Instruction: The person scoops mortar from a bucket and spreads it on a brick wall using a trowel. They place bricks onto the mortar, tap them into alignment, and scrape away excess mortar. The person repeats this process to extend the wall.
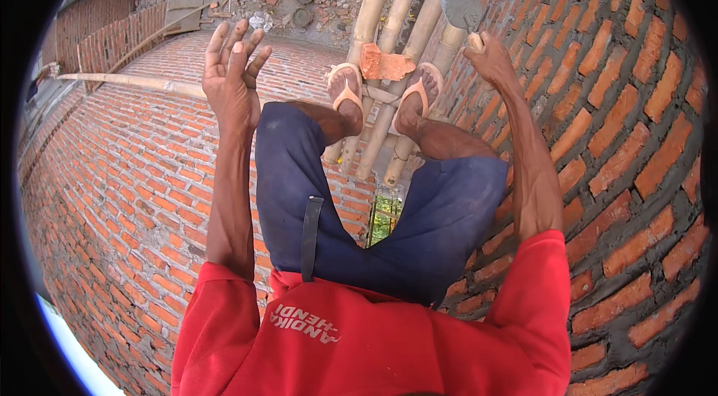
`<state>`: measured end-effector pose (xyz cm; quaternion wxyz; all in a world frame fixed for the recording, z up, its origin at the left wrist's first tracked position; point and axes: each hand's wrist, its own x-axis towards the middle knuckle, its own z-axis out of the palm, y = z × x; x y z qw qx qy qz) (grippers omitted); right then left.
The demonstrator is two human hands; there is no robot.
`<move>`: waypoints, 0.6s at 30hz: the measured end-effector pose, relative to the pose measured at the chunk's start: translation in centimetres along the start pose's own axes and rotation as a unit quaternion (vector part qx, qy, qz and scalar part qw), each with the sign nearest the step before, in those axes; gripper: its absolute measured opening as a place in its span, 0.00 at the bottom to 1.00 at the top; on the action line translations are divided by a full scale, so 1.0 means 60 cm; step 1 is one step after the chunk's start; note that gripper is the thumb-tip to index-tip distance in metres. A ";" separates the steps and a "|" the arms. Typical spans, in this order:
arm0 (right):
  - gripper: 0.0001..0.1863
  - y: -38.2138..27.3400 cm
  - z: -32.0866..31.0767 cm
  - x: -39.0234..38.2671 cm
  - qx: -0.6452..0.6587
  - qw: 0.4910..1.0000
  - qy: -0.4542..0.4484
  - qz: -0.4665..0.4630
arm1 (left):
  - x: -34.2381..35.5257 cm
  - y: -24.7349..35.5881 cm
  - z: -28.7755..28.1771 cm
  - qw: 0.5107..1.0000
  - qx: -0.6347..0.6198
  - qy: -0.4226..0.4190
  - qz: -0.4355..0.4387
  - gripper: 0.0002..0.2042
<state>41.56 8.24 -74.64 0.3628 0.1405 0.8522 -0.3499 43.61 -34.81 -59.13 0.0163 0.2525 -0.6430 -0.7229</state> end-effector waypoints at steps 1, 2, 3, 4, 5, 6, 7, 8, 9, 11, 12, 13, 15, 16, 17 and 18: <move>0.21 0.020 0.010 0.031 -0.061 0.998 -0.009 -0.026 | 0.034 -0.021 0.013 0.999 -0.001 -0.024 0.024 0.27; 0.21 0.039 0.027 0.050 -0.072 0.996 -0.017 -0.053 | 0.067 -0.041 0.021 0.997 -0.015 -0.065 0.030 0.26; 0.21 0.054 0.043 0.070 -0.087 0.994 -0.022 -0.069 | 0.104 -0.061 0.029 0.996 0.006 -0.080 -0.040 0.26; 0.21 0.067 0.057 0.091 -0.102 0.991 -0.024 -0.087 | 0.144 -0.079 0.032 0.988 0.011 -0.126 -0.083 0.26; 0.21 0.080 0.074 0.104 -0.124 0.984 -0.029 -0.121 | 0.176 -0.103 0.034 0.975 0.007 -0.190 -0.118 0.26; 0.22 0.094 0.088 0.114 -0.147 0.977 -0.030 -0.154 | 0.208 -0.138 0.040 0.963 0.051 -0.218 -0.152 0.26; 0.22 0.108 0.097 0.128 -0.171 0.967 -0.025 -0.187 | 0.232 -0.179 0.046 0.943 0.152 -0.260 -0.139 0.25; 0.23 0.119 0.121 0.138 -0.185 0.965 0.006 -0.187 | 0.252 -0.225 0.054 0.912 0.253 -0.303 -0.115 0.25; 0.23 0.131 0.133 0.151 -0.170 0.964 -0.013 -0.206 | 0.270 -0.270 0.060 0.866 0.365 -0.329 -0.097 0.24; 0.22 0.154 0.164 0.173 -0.146 0.961 -0.066 -0.224 | 0.282 -0.359 0.060 0.786 0.458 -0.414 -0.026 0.26; 0.22 0.163 0.180 0.182 -0.132 0.959 -0.085 -0.237 | 0.292 -0.397 0.060 0.754 0.485 -0.443 -0.023 0.27; 0.22 0.171 0.194 0.190 -0.118 0.956 -0.104 -0.249 | 0.308 -0.429 0.060 0.717 0.519 -0.463 -0.032 0.29; 0.21 0.179 0.214 0.204 -0.110 0.948 -0.132 -0.267 | 0.336 -0.480 0.052 0.750 0.491 -0.439 -0.054 0.29; 0.20 0.178 0.223 0.207 -0.113 0.944 -0.147 -0.271 | 0.342 -0.506 0.041 0.792 0.452 -0.404 -0.069 0.30; 0.20 0.174 0.228 0.210 -0.113 0.939 -0.163 -0.280 | 0.352 -0.527 0.025 0.832 0.410 -0.364 -0.083 0.30; 0.19 0.169 0.232 0.210 -0.133 0.936 -0.162 -0.282 | 0.367 -0.543 0.000 0.847 0.411 -0.320 -0.109 0.29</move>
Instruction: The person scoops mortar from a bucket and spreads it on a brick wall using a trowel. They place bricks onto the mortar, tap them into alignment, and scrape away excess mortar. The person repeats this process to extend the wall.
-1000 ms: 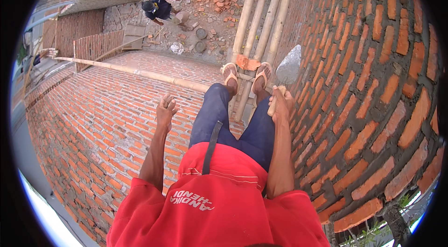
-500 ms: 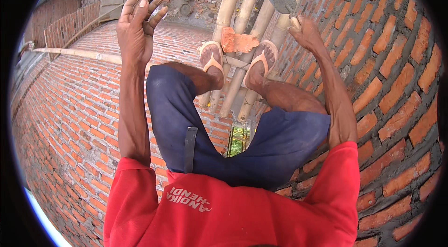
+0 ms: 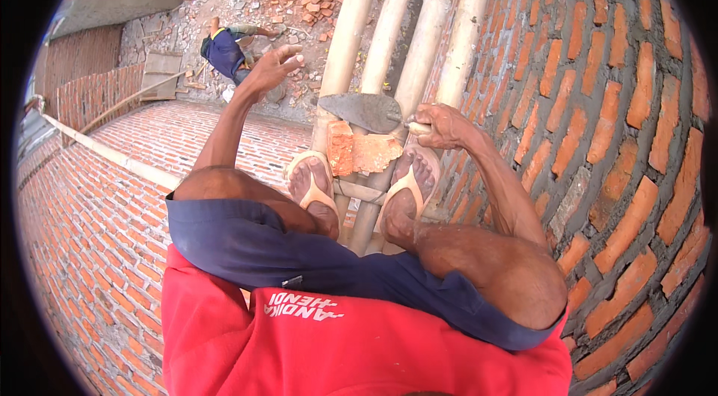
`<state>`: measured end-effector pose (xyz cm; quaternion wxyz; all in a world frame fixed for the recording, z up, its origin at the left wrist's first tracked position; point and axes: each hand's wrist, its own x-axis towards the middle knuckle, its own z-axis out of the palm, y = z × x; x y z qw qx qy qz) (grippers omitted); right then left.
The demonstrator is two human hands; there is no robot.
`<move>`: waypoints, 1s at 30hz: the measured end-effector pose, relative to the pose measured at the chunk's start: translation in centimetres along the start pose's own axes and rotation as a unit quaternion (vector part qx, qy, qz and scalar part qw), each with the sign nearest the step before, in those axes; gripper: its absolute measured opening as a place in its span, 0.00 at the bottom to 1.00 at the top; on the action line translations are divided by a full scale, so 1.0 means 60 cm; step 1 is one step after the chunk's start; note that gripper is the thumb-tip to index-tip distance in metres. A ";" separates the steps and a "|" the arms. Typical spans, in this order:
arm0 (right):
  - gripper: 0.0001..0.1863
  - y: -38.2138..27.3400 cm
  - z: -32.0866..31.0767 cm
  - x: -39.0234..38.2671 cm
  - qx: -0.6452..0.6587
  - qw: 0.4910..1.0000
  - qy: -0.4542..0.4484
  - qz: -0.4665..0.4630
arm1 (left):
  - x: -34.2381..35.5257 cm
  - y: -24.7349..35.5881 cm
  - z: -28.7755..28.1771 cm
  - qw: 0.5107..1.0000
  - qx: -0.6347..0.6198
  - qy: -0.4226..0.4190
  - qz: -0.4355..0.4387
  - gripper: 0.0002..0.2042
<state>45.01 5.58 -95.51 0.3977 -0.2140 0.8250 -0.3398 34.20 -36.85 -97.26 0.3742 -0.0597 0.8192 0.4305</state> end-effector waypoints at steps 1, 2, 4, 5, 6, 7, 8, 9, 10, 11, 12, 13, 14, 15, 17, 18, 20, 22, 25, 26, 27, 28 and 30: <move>0.19 -0.007 -0.001 0.004 -0.015 1.000 -0.006 -0.004 | 0.001 -0.035 -0.009 0.999 -0.004 0.037 0.007 0.29; 0.18 -0.016 -0.004 0.008 -0.035 0.999 -0.035 0.003 | -0.003 -0.075 -0.015 0.997 -0.008 0.075 0.008 0.29; 0.17 -0.033 -0.013 0.016 -0.061 0.996 -0.052 0.040 | -0.023 -0.161 -0.031 0.988 0.012 0.149 -0.029 0.28; 0.17 -0.041 -0.015 0.019 -0.077 0.992 -0.071 0.070 | -0.045 -0.207 -0.031 0.980 -0.049 0.178 -0.078 0.27; 0.16 -0.049 -0.016 0.021 -0.098 0.989 -0.081 0.076 | -0.066 -0.251 -0.030 0.962 -0.108 0.207 -0.139 0.26; 0.16 -0.055 -0.016 0.023 -0.120 0.985 -0.091 0.084 | -0.090 -0.293 -0.022 0.934 -0.169 0.245 -0.197 0.26; 0.15 -0.059 -0.014 0.023 -0.145 0.983 -0.080 0.078 | -0.114 -0.333 -0.013 0.905 -0.223 0.265 -0.246 0.25; 0.16 -0.062 -0.012 0.023 -0.160 0.980 -0.082 0.082 | -0.142 -0.371 0.007 0.869 -0.276 0.292 -0.290 0.24; 0.17 -0.063 -0.009 0.022 -0.177 0.980 -0.060 0.071 | -0.163 -0.404 0.025 0.828 -0.327 0.317 -0.326 0.23; 0.18 -0.063 -0.005 0.021 -0.190 0.978 -0.053 0.071 | -0.182 -0.433 0.043 0.819 -0.339 0.315 -0.339 0.23; 0.19 -0.061 -0.003 0.020 -0.181 0.981 -0.040 0.063 | -0.201 -0.458 0.061 0.811 -0.351 0.311 -0.348 0.23; 0.20 -0.058 0.000 0.018 -0.168 0.983 -0.042 0.067 | -0.213 -0.477 0.079 0.804 -0.362 0.307 -0.358 0.22; 0.22 -0.054 0.002 0.016 -0.154 0.984 -0.040 0.076 | -0.218 -0.488 0.098 0.800 -0.368 0.307 -0.360 0.23; 0.23 -0.050 0.003 0.014 -0.109 0.990 -0.035 0.076 | -0.222 -0.494 0.121 0.796 -0.371 0.306 -0.367 0.24; 0.26 -0.042 0.004 0.010 -0.005 0.996 0.002 0.086 | -0.222 -0.490 0.153 0.796 -0.373 0.291 -0.378 0.26; 0.26 -0.039 0.006 0.009 -0.024 0.996 -0.008 0.090 | -0.215 -0.482 0.166 0.798 -0.373 0.278 -0.383 0.26; 0.27 -0.035 0.013 0.006 -0.051 0.994 0.003 0.092 | -0.193 -0.465 0.173 0.813 -0.363 0.262 -0.373 0.27; 0.27 -0.032 0.023 0.002 -0.071 0.991 -0.011 0.112 | -0.180 -0.452 0.171 0.832 -0.346 0.249 -0.356 0.28; 0.28 -0.030 0.045 -0.003 -0.078 0.991 0.042 0.104 | -0.151 -0.447 0.142 0.871 -0.309 0.263 -0.276 0.29; 0.28 -0.029 0.052 -0.004 -0.068 0.992 0.059 0.092 | -0.141 -0.446 0.133 0.880 -0.284 0.275 -0.263 0.29; 0.28 -0.027 0.059 -0.004 -0.068 0.989 0.076 0.110 | -0.130 -0.446 0.124 0.887 -0.260 0.286 -0.253 0.29; 0.28 -0.026 0.066 -0.005 -0.060 0.987 0.078 0.127 | -0.122 -0.445 0.119 0.892 -0.240 0.294 -0.247 0.29; 0.28 -0.023 0.082 -0.006 -0.071 0.982 0.112 0.136 | -0.111 -0.442 0.115 0.895 -0.234 0.294 -0.240 0.30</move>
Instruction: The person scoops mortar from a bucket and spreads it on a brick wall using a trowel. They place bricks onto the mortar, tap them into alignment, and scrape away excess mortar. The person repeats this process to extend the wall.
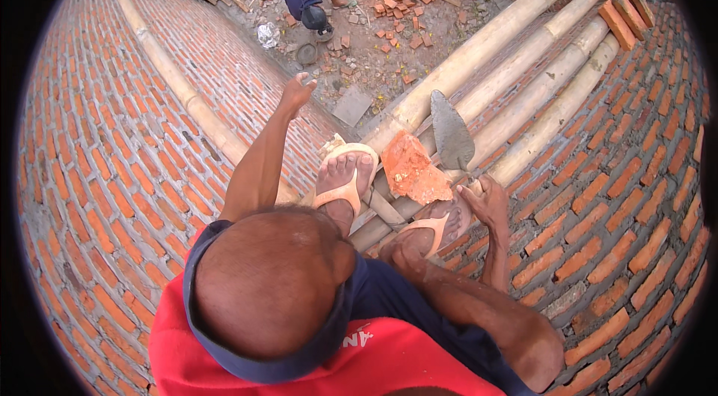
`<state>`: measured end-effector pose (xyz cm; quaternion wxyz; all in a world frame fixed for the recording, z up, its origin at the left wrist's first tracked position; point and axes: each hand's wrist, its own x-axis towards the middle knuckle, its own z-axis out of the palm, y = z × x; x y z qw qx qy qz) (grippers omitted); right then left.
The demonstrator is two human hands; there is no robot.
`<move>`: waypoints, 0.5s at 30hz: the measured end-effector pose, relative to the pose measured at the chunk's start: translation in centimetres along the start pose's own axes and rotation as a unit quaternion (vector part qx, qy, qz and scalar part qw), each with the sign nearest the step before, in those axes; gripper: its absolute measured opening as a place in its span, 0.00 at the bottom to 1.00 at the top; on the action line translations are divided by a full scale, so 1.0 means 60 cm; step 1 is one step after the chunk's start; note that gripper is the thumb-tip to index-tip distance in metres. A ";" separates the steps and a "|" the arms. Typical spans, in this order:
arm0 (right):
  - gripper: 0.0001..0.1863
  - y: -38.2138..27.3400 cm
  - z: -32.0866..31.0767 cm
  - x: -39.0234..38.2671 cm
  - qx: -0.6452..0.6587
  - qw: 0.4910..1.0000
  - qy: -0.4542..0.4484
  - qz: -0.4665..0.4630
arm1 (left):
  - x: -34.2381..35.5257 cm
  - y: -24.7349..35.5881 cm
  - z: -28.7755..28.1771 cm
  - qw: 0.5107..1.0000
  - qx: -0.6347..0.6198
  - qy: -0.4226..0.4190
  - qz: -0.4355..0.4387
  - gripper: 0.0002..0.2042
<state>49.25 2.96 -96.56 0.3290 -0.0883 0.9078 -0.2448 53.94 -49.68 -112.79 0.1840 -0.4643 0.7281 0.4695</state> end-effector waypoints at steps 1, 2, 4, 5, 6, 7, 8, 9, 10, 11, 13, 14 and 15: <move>0.27 0.001 0.008 -0.002 -0.014 0.999 0.034 -0.007 | 0.001 0.001 0.004 1.000 -0.001 0.001 -0.001 0.30; 0.27 0.001 0.018 -0.003 -0.027 0.997 0.068 -0.008 | 0.000 0.001 0.008 1.000 -0.005 -0.008 0.000 0.30; 0.26 0.001 0.035 -0.006 -0.068 0.989 0.124 -0.036 | -0.009 -0.007 0.017 1.000 -0.020 -0.019 -0.001 0.31; 0.25 0.001 0.043 -0.008 -0.089 0.985 0.139 -0.040 | -0.015 -0.015 0.019 1.000 0.002 -0.030 -0.003 0.31; 0.24 0.002 0.049 -0.008 -0.090 0.981 0.164 -0.051 | -0.021 -0.023 0.023 0.999 0.019 -0.040 0.001 0.31; 0.24 0.002 0.054 -0.009 -0.093 0.978 0.178 -0.056 | -0.025 -0.030 0.027 0.998 0.037 -0.049 0.005 0.31; 0.23 0.003 0.058 -0.009 -0.099 0.975 0.190 -0.060 | -0.029 -0.038 0.029 0.997 0.053 -0.060 -0.006 0.31; 0.23 0.004 0.060 -0.009 -0.086 0.976 0.192 -0.057 | -0.033 -0.045 0.029 0.996 0.051 -0.069 -0.008 0.31; 0.23 0.005 0.061 -0.009 -0.075 0.977 0.193 -0.053 | -0.038 -0.052 0.029 0.996 0.049 -0.078 -0.015 0.31; 0.23 0.006 0.062 -0.008 -0.069 0.975 0.205 -0.054 | -0.042 -0.058 0.029 0.994 0.046 -0.090 -0.029 0.31; 0.23 0.008 0.060 -0.007 -0.059 0.975 0.204 -0.064 | -0.047 -0.064 0.026 0.994 0.056 -0.092 -0.021 0.31; 0.23 0.008 0.059 -0.007 -0.056 0.973 0.212 -0.076 | -0.050 -0.065 0.025 0.994 0.060 -0.095 -0.020 0.30; 0.23 0.008 0.059 -0.007 -0.057 0.974 0.210 -0.068 | -0.051 -0.066 0.024 0.994 0.059 -0.084 -0.020 0.29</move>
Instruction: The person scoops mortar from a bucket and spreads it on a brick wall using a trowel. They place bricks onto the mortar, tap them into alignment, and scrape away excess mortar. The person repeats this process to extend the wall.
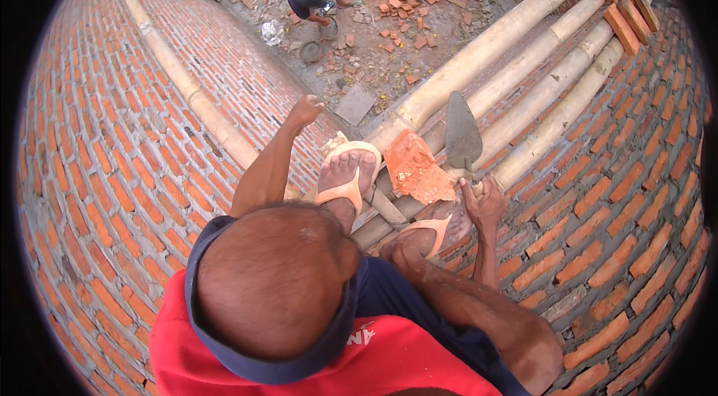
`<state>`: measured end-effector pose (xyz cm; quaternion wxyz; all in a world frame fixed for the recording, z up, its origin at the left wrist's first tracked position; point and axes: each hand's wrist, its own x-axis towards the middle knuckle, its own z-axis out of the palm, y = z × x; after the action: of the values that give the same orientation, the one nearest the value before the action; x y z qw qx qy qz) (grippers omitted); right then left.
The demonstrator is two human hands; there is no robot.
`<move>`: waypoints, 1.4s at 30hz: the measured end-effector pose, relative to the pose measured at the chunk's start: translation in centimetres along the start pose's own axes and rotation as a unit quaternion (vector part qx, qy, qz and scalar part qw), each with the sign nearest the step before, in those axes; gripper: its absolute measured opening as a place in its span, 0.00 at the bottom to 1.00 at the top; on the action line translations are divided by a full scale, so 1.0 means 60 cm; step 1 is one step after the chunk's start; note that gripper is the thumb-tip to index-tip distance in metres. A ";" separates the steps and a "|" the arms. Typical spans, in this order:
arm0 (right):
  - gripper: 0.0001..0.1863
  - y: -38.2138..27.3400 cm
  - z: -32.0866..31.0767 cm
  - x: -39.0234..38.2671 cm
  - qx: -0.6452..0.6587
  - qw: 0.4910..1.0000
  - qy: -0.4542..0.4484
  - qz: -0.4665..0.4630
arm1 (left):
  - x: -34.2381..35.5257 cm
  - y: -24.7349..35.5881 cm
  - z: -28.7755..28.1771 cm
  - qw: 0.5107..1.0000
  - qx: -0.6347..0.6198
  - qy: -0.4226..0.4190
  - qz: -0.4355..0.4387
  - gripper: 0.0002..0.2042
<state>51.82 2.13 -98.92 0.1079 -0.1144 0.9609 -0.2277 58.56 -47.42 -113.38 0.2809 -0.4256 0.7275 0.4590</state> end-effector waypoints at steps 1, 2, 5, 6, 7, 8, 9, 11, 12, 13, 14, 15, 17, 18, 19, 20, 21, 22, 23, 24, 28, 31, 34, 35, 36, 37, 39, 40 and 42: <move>0.23 0.000 0.000 0.000 -0.001 1.000 0.000 0.003 | 0.000 0.000 -0.001 1.000 -0.001 0.011 -0.001 0.28; 0.23 -0.001 -0.001 0.000 0.000 1.000 -0.005 0.004 | 0.002 0.000 -0.002 1.000 -0.004 0.027 0.000 0.27; 0.24 -0.003 0.000 -0.001 -0.013 1.000 0.006 0.013 | 0.017 0.005 -0.004 0.998 -0.029 0.052 0.001 0.27; 0.24 -0.004 0.000 -0.002 -0.018 1.000 0.006 0.011 | 0.024 0.007 -0.005 0.998 -0.033 0.050 -0.006 0.28; 0.25 -0.004 0.000 -0.002 -0.022 1.000 0.012 0.008 | 0.031 0.010 -0.006 0.998 -0.036 0.048 -0.013 0.28; 0.25 -0.004 0.001 -0.002 -0.030 0.999 0.019 0.002 | 0.040 0.016 -0.008 0.998 -0.040 0.049 -0.027 0.29; 0.25 -0.004 0.001 -0.002 -0.022 0.999 0.024 0.005 | 0.048 0.024 -0.009 0.997 -0.060 0.037 -0.035 0.29; 0.25 -0.003 0.002 -0.002 -0.019 0.999 0.031 0.002 | 0.058 0.039 -0.008 0.992 -0.101 0.017 -0.073 0.29; 0.25 -0.002 0.002 -0.002 -0.002 1.000 0.025 0.016 | 0.062 0.049 -0.007 0.990 -0.121 0.024 -0.075 0.29; 0.25 -0.002 0.002 -0.002 0.012 0.999 0.016 0.025 | 0.065 0.059 -0.006 0.986 -0.142 0.031 -0.077 0.29; 0.25 -0.001 0.003 -0.002 0.026 0.999 0.005 0.040 | 0.068 0.068 -0.005 0.981 -0.169 0.036 -0.084 0.30; 0.24 0.000 0.003 -0.003 0.025 0.999 0.008 0.034 | 0.072 0.079 -0.006 0.978 -0.186 0.045 -0.078 0.29; 0.24 0.002 0.005 -0.003 0.023 0.999 0.009 0.032 | 0.083 0.097 -0.010 0.968 -0.234 0.059 -0.071 0.29; 0.24 0.003 0.005 -0.003 0.020 0.999 0.019 0.023 | 0.091 0.107 -0.013 0.963 -0.255 0.067 -0.060 0.28; 0.24 0.003 0.006 -0.003 0.017 0.999 0.029 0.014 | 0.101 0.117 -0.016 0.956 -0.277 0.078 -0.048 0.27; 0.24 0.003 0.006 -0.004 0.014 0.999 0.036 0.006 | 0.109 0.124 -0.018 0.950 -0.297 0.088 -0.045 0.26; 0.24 0.003 0.007 -0.003 0.011 0.999 0.035 0.007 | 0.118 0.132 -0.022 0.943 -0.317 0.092 -0.035 0.24; 0.24 0.003 0.007 -0.003 0.009 0.999 0.033 0.009 | 0.128 0.141 -0.025 0.937 -0.335 0.096 -0.031 0.22; 0.23 0.003 0.006 -0.001 0.006 0.999 0.031 0.011 | 0.136 0.149 -0.028 0.930 -0.352 0.099 -0.029 0.20; 0.23 0.002 0.006 -0.001 0.002 1.000 0.021 0.019 | 0.143 0.155 -0.029 0.925 -0.364 0.102 -0.029 0.19; 0.23 -0.002 0.002 0.003 0.023 0.999 0.015 0.046 | 0.175 0.183 -0.039 0.908 -0.403 0.114 -0.018 0.15; 0.22 -0.003 -0.002 0.005 0.028 0.998 0.010 0.053 | 0.197 0.196 -0.048 0.906 -0.413 0.094 -0.021 0.22; 0.22 -0.002 -0.004 0.007 0.024 0.999 0.007 0.047 | 0.215 0.205 -0.051 0.916 -0.390 0.090 -0.021 0.26; 0.22 -0.001 -0.004 0.008 0.023 0.999 0.009 0.045 | 0.220 0.210 -0.050 0.921 -0.378 0.093 -0.019 0.26; 0.22 0.000 -0.003 0.010 0.027 0.999 0.012 0.042 | 0.224 0.214 -0.048 0.930 -0.355 0.098 -0.020 0.27; 0.23 0.002 -0.002 0.011 0.030 0.999 0.015 0.038 | 0.228 0.218 -0.048 0.937 -0.333 0.103 -0.021 0.27; 0.23 0.005 0.000 0.013 0.031 0.999 0.017 0.030 | 0.236 0.227 -0.045 0.949 -0.293 0.109 -0.031 0.29; 0.23 0.007 0.000 0.013 0.028 0.999 0.016 0.026 | 0.242 0.232 -0.044 0.954 -0.275 0.109 -0.040 0.30; 0.23 0.009 0.002 0.014 0.030 0.999 0.016 0.023 | 0.248 0.233 -0.037 0.964 -0.232 0.125 -0.045 0.32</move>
<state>50.96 2.31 -99.39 0.1007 -0.0856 0.9577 -0.2555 39.13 -51.81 -118.34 0.1016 -0.5654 0.6104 0.5454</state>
